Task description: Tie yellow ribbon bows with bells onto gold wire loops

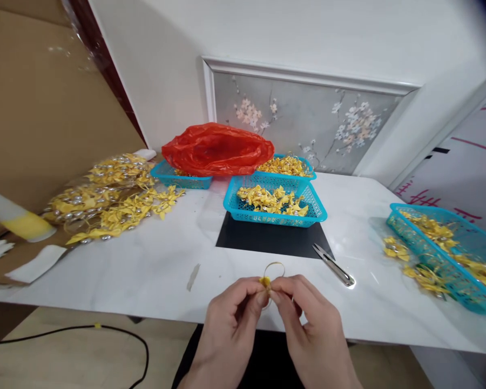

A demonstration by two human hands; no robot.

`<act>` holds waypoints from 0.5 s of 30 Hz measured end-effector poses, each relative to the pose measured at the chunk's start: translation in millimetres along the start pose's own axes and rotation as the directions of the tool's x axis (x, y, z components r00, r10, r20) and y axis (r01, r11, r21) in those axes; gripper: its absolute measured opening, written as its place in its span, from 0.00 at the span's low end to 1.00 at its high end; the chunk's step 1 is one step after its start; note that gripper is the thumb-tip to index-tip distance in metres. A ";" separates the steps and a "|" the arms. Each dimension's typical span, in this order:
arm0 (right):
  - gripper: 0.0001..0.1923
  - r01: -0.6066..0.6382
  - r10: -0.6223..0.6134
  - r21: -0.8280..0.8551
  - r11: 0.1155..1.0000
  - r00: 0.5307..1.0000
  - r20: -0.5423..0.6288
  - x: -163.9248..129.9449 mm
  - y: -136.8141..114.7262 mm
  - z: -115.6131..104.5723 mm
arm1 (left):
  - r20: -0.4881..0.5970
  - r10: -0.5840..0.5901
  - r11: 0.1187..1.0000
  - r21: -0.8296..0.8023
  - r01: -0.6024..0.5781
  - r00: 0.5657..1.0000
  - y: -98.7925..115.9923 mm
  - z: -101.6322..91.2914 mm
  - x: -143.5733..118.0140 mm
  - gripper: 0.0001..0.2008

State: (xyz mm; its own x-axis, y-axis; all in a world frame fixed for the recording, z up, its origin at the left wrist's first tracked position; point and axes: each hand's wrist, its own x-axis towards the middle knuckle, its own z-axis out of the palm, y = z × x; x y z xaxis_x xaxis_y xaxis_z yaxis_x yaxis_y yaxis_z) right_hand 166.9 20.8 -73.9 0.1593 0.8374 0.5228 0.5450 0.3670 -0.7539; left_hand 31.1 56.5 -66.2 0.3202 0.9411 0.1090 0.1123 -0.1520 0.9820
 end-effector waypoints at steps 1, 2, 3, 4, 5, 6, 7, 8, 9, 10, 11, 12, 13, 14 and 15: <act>0.12 0.066 -0.068 -0.078 0.995 0.997 -0.021 -0.5 0.9 0.6 | 0.004 -0.016 1.000 -0.006 0.016 1.000 -0.8 0.1 -0.6 0.11; 0.12 0.130 -0.138 -0.167 0.977 0.990 -0.038 -1.2 1.6 1.4 | 0.007 -0.027 1.000 -0.013 0.027 1.000 -2.0 0.1 -1.2 0.11; 0.13 0.182 -0.202 -0.257 0.949 0.978 -0.052 -2.1 2.1 2.3 | 0.006 -0.034 0.999 -0.021 0.034 0.999 -3.5 0.2 -1.6 0.12; 0.13 0.218 -0.252 -0.342 0.914 0.966 -0.060 -3.0 2.3 3.2 | 0.002 -0.038 0.999 -0.031 0.038 0.999 -5.2 0.2 -1.9 0.12; 0.14 0.235 -0.284 -0.414 0.879 0.957 -0.060 -3.8 2.2 3.9 | -0.006 -0.038 0.998 -0.045 0.038 0.999 -6.7 0.2 -2.1 0.12; 0.15 0.243 -0.300 -0.468 0.850 0.953 -0.050 -4.5 1.9 4.2 | -0.015 -0.038 0.997 -0.061 0.037 0.999 -7.8 0.2 -2.1 0.12; 0.16 0.250 -0.310 -0.507 0.825 0.950 -0.035 -4.9 1.5 4.2 | -0.027 -0.041 0.996 -0.077 0.039 0.999 -8.5 0.1 -1.9 0.12; 0.16 0.259 -0.314 -0.533 0.805 0.949 -0.013 -5.1 1.1 3.9 | -0.040 -0.045 0.995 -0.093 0.041 0.998 -8.6 0.2 -1.5 0.12; 0.17 0.271 -0.317 -0.545 0.794 0.948 0.010 -4.9 1.0 3.4 | -0.050 -0.049 0.993 -0.110 0.043 0.998 -8.2 0.3 -1.0 0.12; 0.17 0.279 -0.317 -0.544 0.792 0.948 0.024 -4.6 1.0 2.7 | -0.053 -0.055 0.991 -0.129 0.048 0.997 -7.4 0.5 -0.3 0.12; 0.17 0.281 -0.317 -0.533 0.798 0.948 0.025 -4.1 1.4 2.0 | -0.051 -0.063 0.988 -0.146 0.055 0.997 -6.5 0.7 0.5 0.12; 0.17 0.279 -0.314 -0.519 0.808 0.949 0.022 -3.4 1.9 1.3 | -0.044 -0.071 0.985 -0.160 0.063 0.997 -5.7 1.0 1.3 0.12; 0.16 0.274 -0.306 -0.501 0.821 0.952 0.019 -2.8 2.7 0.7 | -0.037 -0.075 0.983 -0.169 0.068 0.996 -5.0 1.2 1.9 0.12; 0.16 0.271 -0.297 -0.479 0.835 0.955 0.021 -2.2 3.4 0.1 | -0.032 -0.078 0.983 -0.171 0.072 0.996 -4.7 1.4 2.4 0.13; 0.16 0.268 -0.291 -0.456 0.849 0.957 0.022 -1.5 4.0 -0.3 | -0.029 -0.080 0.983 -0.166 0.074 0.996 -4.8 1.5 2.7 0.13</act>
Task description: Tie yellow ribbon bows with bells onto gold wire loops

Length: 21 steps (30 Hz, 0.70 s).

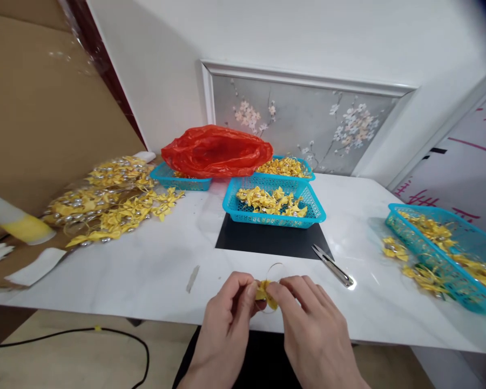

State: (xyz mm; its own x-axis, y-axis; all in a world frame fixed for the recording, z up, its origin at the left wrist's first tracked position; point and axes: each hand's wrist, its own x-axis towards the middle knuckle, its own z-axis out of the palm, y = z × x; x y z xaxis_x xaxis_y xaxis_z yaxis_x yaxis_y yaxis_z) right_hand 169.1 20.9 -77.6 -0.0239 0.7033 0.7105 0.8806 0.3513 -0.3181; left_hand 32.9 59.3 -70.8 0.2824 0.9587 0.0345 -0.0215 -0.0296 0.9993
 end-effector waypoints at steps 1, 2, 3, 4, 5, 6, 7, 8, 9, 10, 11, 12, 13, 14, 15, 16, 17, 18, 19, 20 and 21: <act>0.15 0.000 0.000 0.022 1.000 1.000 0.009 0.5 0.8 0.0 | 0.001 -0.001 1.000 0.013 0.001 1.000 -0.3 0.0 0.1 0.13; 0.14 0.007 -0.008 0.039 0.999 1.000 0.021 1.0 1.3 0.0 | 0.003 0.001 1.000 0.030 -0.002 1.000 -0.7 -0.1 0.0 0.13; 0.13 0.018 -0.019 0.051 0.999 0.999 0.029 1.5 1.6 0.2 | 0.004 0.005 0.999 0.051 -0.005 1.000 -1.1 -0.1 -0.2 0.13; 0.12 0.024 -0.026 0.056 0.998 0.999 0.031 2.0 1.6 0.7 | 0.006 0.011 0.997 0.072 -0.011 1.000 -1.4 0.0 -0.4 0.12; 0.12 0.023 -0.025 0.056 0.998 0.999 0.030 2.3 1.4 1.5 | 0.008 0.018 0.996 0.092 -0.019 1.000 -1.4 0.3 -0.5 0.11; 0.11 0.012 -0.014 0.060 0.998 1.000 0.026 2.5 1.0 2.6 | 0.013 0.029 0.994 0.108 -0.031 0.999 -1.2 0.7 -0.5 0.10; 0.12 -0.006 0.005 0.070 0.998 1.000 0.017 2.4 0.3 4.0 | 0.018 0.042 0.992 0.119 -0.043 0.999 -0.8 1.3 -0.3 0.09; 0.13 -0.031 0.031 0.086 0.996 1.000 0.002 2.2 -0.4 5.4 | 0.021 0.053 0.990 0.126 -0.055 0.998 -0.3 1.8 0.1 0.08; 0.14 -0.054 0.056 0.110 0.992 0.998 -0.011 2.0 -1.2 6.9 | 0.024 0.063 0.989 0.132 -0.066 0.998 0.1 2.3 0.6 0.07; 0.14 -0.077 0.080 0.144 0.987 0.997 -0.016 1.9 -2.1 8.0 | 0.025 0.073 0.988 0.137 -0.076 0.997 0.4 2.5 1.3 0.07; 0.14 -0.100 0.105 0.188 0.977 0.994 -0.014 2.0 -3.0 8.8 | 0.023 0.083 0.986 0.141 -0.085 0.996 0.5 2.6 2.0 0.08; 0.13 -0.127 0.133 0.234 0.964 0.991 -0.008 2.3 -3.8 9.0 | 0.019 0.091 0.985 0.145 -0.093 0.996 0.5 2.5 2.7 0.08; 0.11 -0.159 0.165 0.278 0.947 0.986 0.004 2.9 -4.5 8.8 | 0.017 0.098 0.984 0.149 -0.099 0.995 0.3 2.4 3.2 0.09; 0.10 -0.196 0.200 0.317 0.928 0.980 0.022 3.7 -4.9 8.0 | 0.019 0.104 0.983 0.150 -0.105 0.994 0.2 2.3 3.6 0.09; 0.09 -0.234 0.236 0.352 0.906 0.971 0.037 4.5 -5.0 6.9 | 0.024 0.107 0.983 0.150 -0.109 0.994 0.1 2.3 3.8 0.09; 0.08 -0.270 0.271 0.384 0.883 0.961 0.051 5.4 -4.7 5.5 | 0.029 0.107 0.983 0.147 -0.110 0.994 0.2 2.4 3.9 0.09; 0.08 -0.301 0.303 0.419 0.856 0.951 0.064 6.2 -3.7 4.1 | 0.036 0.104 0.984 0.142 -0.108 0.994 0.5 2.8 3.8 0.09; 0.08 -0.333 0.334 0.460 0.823 0.939 0.083 7.0 -2.2 2.6 | 0.044 0.097 0.986 0.132 -0.103 0.994 1.0 3.2 3.5 0.09; 0.08 -0.367 0.364 0.505 0.781 0.925 0.110 7.7 -0.1 1.4 | 0.050 0.088 0.989 0.119 -0.093 0.995 1.6 3.7 3.2 0.09; 0.08 -0.403 0.394 0.549 0.732 0.908 0.140 8.4 2.6 0.5 | 0.055 0.074 0.992 0.102 -0.080 0.996 2.2 4.0 2.8 0.10; 0.08 -0.444 0.432 0.593 0.671 0.885 0.174 9.1 5.7 0.0 | 0.057 0.058 0.995 0.083 -0.063 0.997 2.8 4.2 2.4 0.10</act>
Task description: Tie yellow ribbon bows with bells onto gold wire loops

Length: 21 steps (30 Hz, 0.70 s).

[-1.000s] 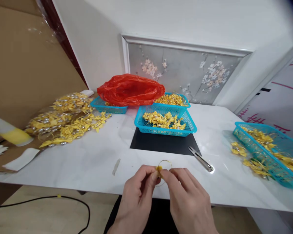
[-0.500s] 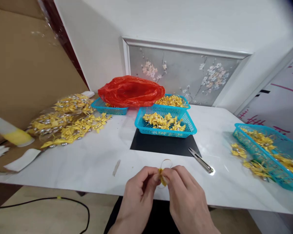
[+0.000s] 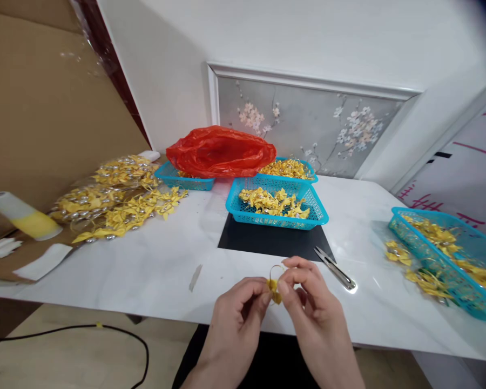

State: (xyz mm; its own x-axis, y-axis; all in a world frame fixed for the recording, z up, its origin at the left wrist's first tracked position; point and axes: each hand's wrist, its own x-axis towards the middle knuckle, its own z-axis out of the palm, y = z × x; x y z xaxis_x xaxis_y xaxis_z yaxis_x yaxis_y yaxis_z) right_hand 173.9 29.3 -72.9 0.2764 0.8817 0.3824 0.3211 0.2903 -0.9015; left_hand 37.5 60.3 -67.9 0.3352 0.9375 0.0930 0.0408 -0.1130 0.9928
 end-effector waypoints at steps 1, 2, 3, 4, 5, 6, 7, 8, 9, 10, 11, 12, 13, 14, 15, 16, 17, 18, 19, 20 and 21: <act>0.08 -0.060 0.060 0.064 0.996 0.998 -0.004 2.0 1.9 -2.0 | 0.006 -0.018 1.000 -0.023 0.018 1.000 0.4 0.0 -0.4 0.11; 0.08 -0.114 0.117 0.122 0.986 0.993 -0.015 3.9 4.2 -3.7 | 0.011 -0.037 0.998 -0.050 0.038 0.999 0.5 -0.2 -0.7 0.11; 0.09 -0.159 0.166 0.171 0.972 0.986 -0.028 5.8 6.7 -5.0 | 0.017 -0.056 0.995 -0.079 0.057 0.998 0.3 -0.5 -1.0 0.12; 0.10 -0.190 0.203 0.211 0.959 0.978 -0.044 7.3 9.2 -6.1 | 0.027 -0.073 0.991 -0.112 0.076 0.997 -0.2 -0.8 -1.3 0.12; 0.11 -0.212 0.233 0.242 0.947 0.971 -0.059 8.6 11.6 -6.9 | 0.037 -0.090 0.985 -0.147 0.094 0.995 -1.1 -1.0 -1.4 0.12; 0.11 -0.229 0.257 0.269 0.936 0.964 -0.071 9.6 13.7 -7.5 | 0.045 -0.104 0.977 -0.182 0.110 0.994 -2.2 -1.1 -1.4 0.13; 0.12 -0.244 0.278 0.298 0.923 0.957 -0.079 10.3 15.3 -8.0 | 0.050 -0.117 0.968 -0.216 0.125 0.992 -3.4 -1.1 -1.4 0.14; 0.12 -0.262 0.305 0.338 0.904 0.949 -0.080 10.9 16.4 -8.3 | 0.053 -0.129 0.959 -0.246 0.138 0.990 -4.6 -1.0 -1.2 0.15; 0.13 -0.281 0.333 0.383 0.880 0.940 -0.075 11.5 16.9 -8.5 | 0.055 -0.139 0.950 -0.274 0.149 0.989 -5.5 -0.8 -1.1 0.15; 0.14 -0.299 0.359 0.430 0.852 0.931 -0.064 12.0 16.8 -8.7 | 0.056 -0.146 0.942 -0.297 0.156 0.988 -6.1 -0.6 -1.0 0.16; 0.15 -0.316 0.382 0.474 0.822 0.923 -0.046 12.6 16.4 -8.9 | 0.058 -0.152 0.935 -0.314 0.162 0.987 -6.3 -0.5 -1.0 0.16; 0.16 -0.332 0.401 0.513 0.792 0.916 -0.026 13.2 15.7 -9.1 | 0.061 -0.157 0.929 -0.331 0.168 0.986 -6.1 -0.3 -1.1 0.16; 0.16 -0.343 0.416 0.545 0.765 0.909 -0.013 13.8 14.8 -9.2 | 0.062 -0.165 0.920 -0.351 0.176 0.984 -5.5 0.0 -1.4 0.16; 0.16 -0.348 0.428 0.571 0.744 0.904 -0.006 14.3 14.0 -9.3 | 0.058 -0.176 0.908 -0.375 0.185 0.983 -4.7 0.2 -1.8 0.16; 0.16 -0.347 0.435 0.591 0.728 0.900 -0.008 14.7 13.4 -9.4 | 0.054 -0.189 0.895 -0.401 0.195 0.980 -3.8 0.6 -2.3 0.16; 0.16 -0.339 0.437 0.608 0.718 0.899 -0.014 14.9 12.9 -9.3 | 0.046 -0.203 0.881 -0.427 0.203 0.978 -3.1 1.0 -2.8 0.15; 0.16 -0.327 0.434 0.619 0.714 0.901 -0.025 15.1 12.6 -9.1 | 0.042 -0.212 0.872 -0.443 0.208 0.976 -2.6 1.6 -3.1 0.15; 0.16 -0.311 0.426 0.627 0.714 0.904 -0.037 15.1 12.3 -8.7 | 0.031 -0.212 0.873 -0.443 0.204 0.977 -2.4 2.1 -3.0 0.16; 0.15 -0.296 0.416 0.630 0.718 0.908 -0.047 14.8 12.1 -8.1 | 0.014 -0.205 0.884 -0.426 0.191 0.979 -2.6 2.6 -2.5 0.16; 0.14 -0.281 0.403 0.630 0.724 0.914 -0.056 14.3 11.9 -7.4 | -0.007 -0.194 0.899 -0.401 0.175 0.981 -3.2 3.1 -1.6 0.16; 0.13 -0.267 0.387 0.625 0.734 0.920 -0.062 13.4 11.6 -6.6 | -0.031 -0.181 0.913 -0.376 0.157 0.983 -4.0 3.6 -0.3 0.16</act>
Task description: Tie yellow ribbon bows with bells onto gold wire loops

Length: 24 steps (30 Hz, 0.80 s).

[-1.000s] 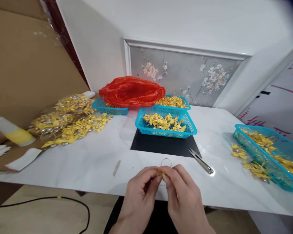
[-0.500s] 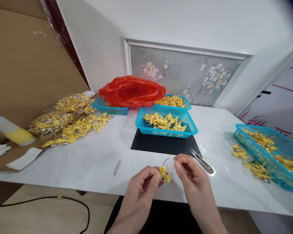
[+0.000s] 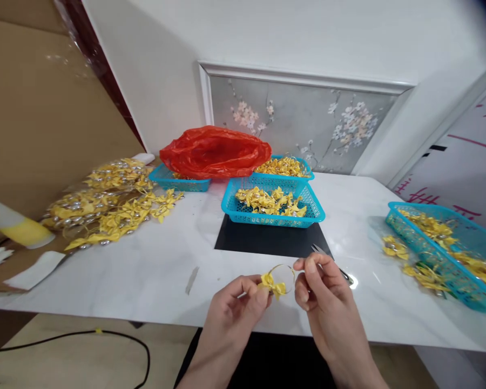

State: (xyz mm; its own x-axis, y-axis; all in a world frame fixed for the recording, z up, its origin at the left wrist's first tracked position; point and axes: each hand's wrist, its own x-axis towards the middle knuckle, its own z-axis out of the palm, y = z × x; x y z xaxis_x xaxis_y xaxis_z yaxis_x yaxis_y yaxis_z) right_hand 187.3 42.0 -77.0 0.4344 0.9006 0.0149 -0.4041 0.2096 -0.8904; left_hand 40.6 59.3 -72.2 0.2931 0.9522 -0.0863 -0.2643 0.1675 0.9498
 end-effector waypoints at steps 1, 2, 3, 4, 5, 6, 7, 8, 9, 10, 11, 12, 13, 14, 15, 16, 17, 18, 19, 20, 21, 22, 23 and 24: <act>0.13 0.016 -0.016 -0.009 1.000 1.000 0.010 -1.2 0.6 0.3 | -0.021 0.018 1.000 0.022 -0.017 1.000 -0.8 0.1 1.8 0.16; 0.12 0.033 -0.032 -0.023 0.999 0.999 0.023 -2.7 1.1 0.5 | -0.040 0.031 0.999 0.034 -0.030 0.999 -1.5 0.1 3.9 0.17; 0.12 0.047 -0.045 -0.037 0.998 0.998 0.038 -4.3 1.5 0.3 | -0.058 0.039 0.999 0.038 -0.037 0.998 -2.2 0.0 6.0 0.18; 0.12 0.057 -0.055 -0.049 0.997 0.997 0.050 -5.8 1.8 -0.3 | -0.070 0.043 0.998 0.039 -0.040 0.997 -2.7 0.0 7.9 0.19; 0.12 0.070 -0.065 -0.068 0.995 0.996 0.064 -7.1 1.9 -1.1 | -0.081 0.047 0.998 0.041 -0.043 0.996 -3.0 -0.1 9.6 0.20; 0.12 0.085 -0.077 -0.102 0.991 0.994 0.080 -8.1 1.6 -2.1 | -0.090 0.050 0.998 0.045 -0.046 0.995 -3.3 -0.1 10.8 0.20; 0.12 0.105 -0.091 -0.145 0.984 0.991 0.098 -8.6 1.1 -3.2 | -0.095 0.051 0.998 0.051 -0.046 0.994 -3.5 -0.1 11.6 0.19; 0.11 0.125 -0.104 -0.192 0.973 0.988 0.117 -8.8 0.3 -4.3 | -0.095 0.048 0.997 0.058 -0.043 0.994 -3.8 -0.1 11.9 0.19; 0.12 0.145 -0.115 -0.235 0.961 0.984 0.136 -8.5 -0.8 -5.2 | -0.092 0.044 0.997 0.066 -0.038 0.995 -4.1 0.0 11.7 0.18; 0.12 0.160 -0.123 -0.269 0.950 0.981 0.151 -7.9 -2.1 -5.9 | -0.085 0.040 0.997 0.075 -0.033 0.996 -4.4 0.1 11.3 0.17; 0.12 0.174 -0.130 -0.290 0.941 0.978 0.164 -7.1 -3.6 -6.4 | -0.077 0.035 0.996 0.083 -0.029 0.996 -4.6 0.3 10.6 0.16; 0.12 0.185 -0.138 -0.297 0.937 0.976 0.171 -6.1 -5.1 -6.7 | -0.069 0.031 0.996 0.091 -0.025 0.997 -4.8 0.6 9.9 0.15; 0.12 0.197 -0.149 -0.299 0.934 0.973 0.176 -5.1 -6.7 -6.7 | -0.062 0.028 0.995 0.097 -0.022 0.998 -4.9 1.2 9.2 0.14; 0.12 0.211 -0.162 -0.303 0.929 0.970 0.179 -3.9 -8.3 -6.7 | -0.056 0.026 0.995 0.102 -0.020 0.998 -4.8 1.8 8.6 0.13; 0.11 0.226 -0.177 -0.303 0.926 0.967 0.181 -2.7 -10.0 -6.7 | -0.053 0.024 0.994 0.105 -0.019 0.998 -4.6 2.6 8.2 0.12; 0.11 0.240 -0.193 -0.305 0.922 0.965 0.177 -1.3 -11.7 -6.9 | -0.051 0.022 0.994 0.108 -0.017 0.998 -4.2 3.3 7.9 0.12; 0.11 0.255 -0.213 -0.309 0.916 0.963 0.165 0.3 -13.7 -7.2 | -0.050 0.021 0.994 0.111 -0.015 0.999 -3.7 4.0 7.7 0.12; 0.10 0.271 -0.236 -0.311 0.911 0.961 0.144 2.1 -15.8 -7.8 | -0.048 0.019 0.993 0.115 -0.014 0.999 -3.1 4.4 7.6 0.12; 0.10 0.292 -0.266 -0.310 0.905 0.956 0.122 4.0 -18.2 -8.6 | -0.044 0.017 0.993 0.120 -0.012 0.999 -2.7 4.7 7.4 0.11; 0.09 0.314 -0.297 -0.305 0.899 0.950 0.099 6.2 -20.9 -9.6 | -0.042 0.014 0.992 0.127 -0.008 0.999 -2.3 4.8 7.2 0.11; 0.09 0.334 -0.325 -0.298 0.894 0.942 0.079 8.3 -23.8 -10.7 | -0.040 0.009 0.991 0.135 -0.004 0.999 -2.1 4.7 6.8 0.11; 0.08 0.351 -0.348 -0.287 0.891 0.935 0.065 10.5 -26.9 -12.0 | -0.040 0.004 0.990 0.144 0.002 0.999 -2.0 4.5 6.4 0.11; 0.07 0.367 -0.366 -0.274 0.889 0.929 0.057 12.5 -30.0 -13.2 | -0.041 0.000 0.988 0.153 0.006 0.999 -2.0 4.3 5.9 0.11; 0.07 0.382 -0.384 -0.266 0.885 0.922 0.047 14.4 -33.0 -14.5 | -0.044 -0.002 0.986 0.164 0.009 0.999 -2.2 4.1 5.4 0.11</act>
State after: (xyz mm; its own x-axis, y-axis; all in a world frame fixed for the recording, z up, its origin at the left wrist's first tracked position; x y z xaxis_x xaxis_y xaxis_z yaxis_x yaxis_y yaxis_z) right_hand 218.6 42.5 -54.0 0.5182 0.7676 0.3773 0.0231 0.4284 -0.9033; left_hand 46.5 63.1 -73.6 0.2531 0.9621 -0.1011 -0.1072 0.1318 0.9855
